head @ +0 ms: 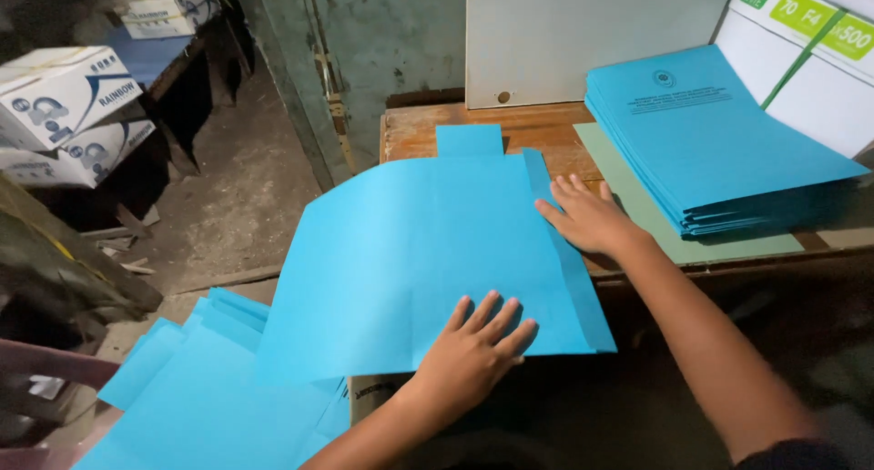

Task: Folding pre-cut blue cardstock sheets into folders and stacking them on a wooden table.

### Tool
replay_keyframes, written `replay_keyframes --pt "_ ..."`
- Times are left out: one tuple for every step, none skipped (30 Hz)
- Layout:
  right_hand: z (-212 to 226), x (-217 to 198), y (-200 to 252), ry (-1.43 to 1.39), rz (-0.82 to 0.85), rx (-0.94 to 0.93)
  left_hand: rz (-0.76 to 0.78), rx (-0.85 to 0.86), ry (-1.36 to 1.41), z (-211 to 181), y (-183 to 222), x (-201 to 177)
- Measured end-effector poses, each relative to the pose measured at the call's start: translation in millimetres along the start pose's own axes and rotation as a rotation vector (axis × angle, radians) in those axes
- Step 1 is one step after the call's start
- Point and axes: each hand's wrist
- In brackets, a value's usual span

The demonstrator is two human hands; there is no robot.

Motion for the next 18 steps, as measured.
replay_keyframes --pt "-8.0 1.1 -12.0 -0.006 -0.007 -0.002 0.002 0.003 -0.008 1.9 1.4 -2.3" --pt "-15.7 3.3 -23.6 0.019 -0.015 -0.011 0.029 0.01 0.001 3.5 3.9 -4.8" --pt "-23.5 5.6 -35.2 0.043 -0.023 -0.02 0.056 0.018 0.01 5.0 6.2 -7.2" --pt "-33.5 12.0 -46.7 0.033 -0.027 -0.021 0.064 0.02 0.002 6.2 3.7 -14.9" --pt "-43.4 18.5 -58.4 0.071 -0.039 -0.045 0.079 0.052 0.077 7.4 1.1 -22.5" --pt "-53.1 25.7 -69.1 0.107 -0.05 -0.066 0.098 0.084 0.154 8.3 -1.4 -30.8" --pt "-50.1 27.9 -69.7 0.094 -0.054 -0.064 0.109 0.088 0.147 11.0 -14.0 -37.6" --pt "-49.7 31.4 -67.3 0.077 -0.089 -0.066 0.202 0.048 0.209 10.9 -26.3 -41.0" --pt "-49.1 35.4 -65.2 0.059 -0.125 -0.067 0.296 0.008 0.27 11.1 -38.4 -44.0" --pt "-58.6 41.8 -69.8 0.055 -0.12 -0.062 0.303 0.009 0.273 22.2 -55.1 -23.7" --pt "-68.1 48.2 -74.2 0.059 -0.191 -0.077 0.199 0.017 0.149 32.9 -71.6 -3.3" --pt "-77.7 56.3 -77.3 0.059 -0.263 -0.09 0.1 0.029 0.024 43.3 -87.0 17.6" --pt "-78.2 61.9 -76.2 0.051 -0.258 -0.083 0.11 0.032 0.027 45.0 -100.3 24.5" --pt "-79.4 61.3 -79.2 0.091 -0.288 -0.09 0.103 -0.002 -0.015 49.0 -119.0 29.3" --pt "-80.8 60.1 -82.2 0.13 -0.318 -0.097 0.094 -0.036 -0.057 52.4 -138.2 33.8" --pt "-83.8 61.7 -84.4 0.129 -0.325 -0.091 0.094 -0.028 -0.061 54.7 -155.4 35.1" --pt "-87.2 63.5 -87.2 0.161 -0.379 -0.11 0.153 -0.069 -0.089 57.1 -173.0 37.0" --pt "-91.9 70.7 -85.8 0.191 -0.422 -0.124 0.219 -0.111 -0.11 56.8 -187.0 43.2"
Point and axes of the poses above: each hand's wrist, its own y-axis away from the middle knuckle, its own x-axis out of the palm, z = x × y, and after that the axes turned 11 degrees about -x, right-handed
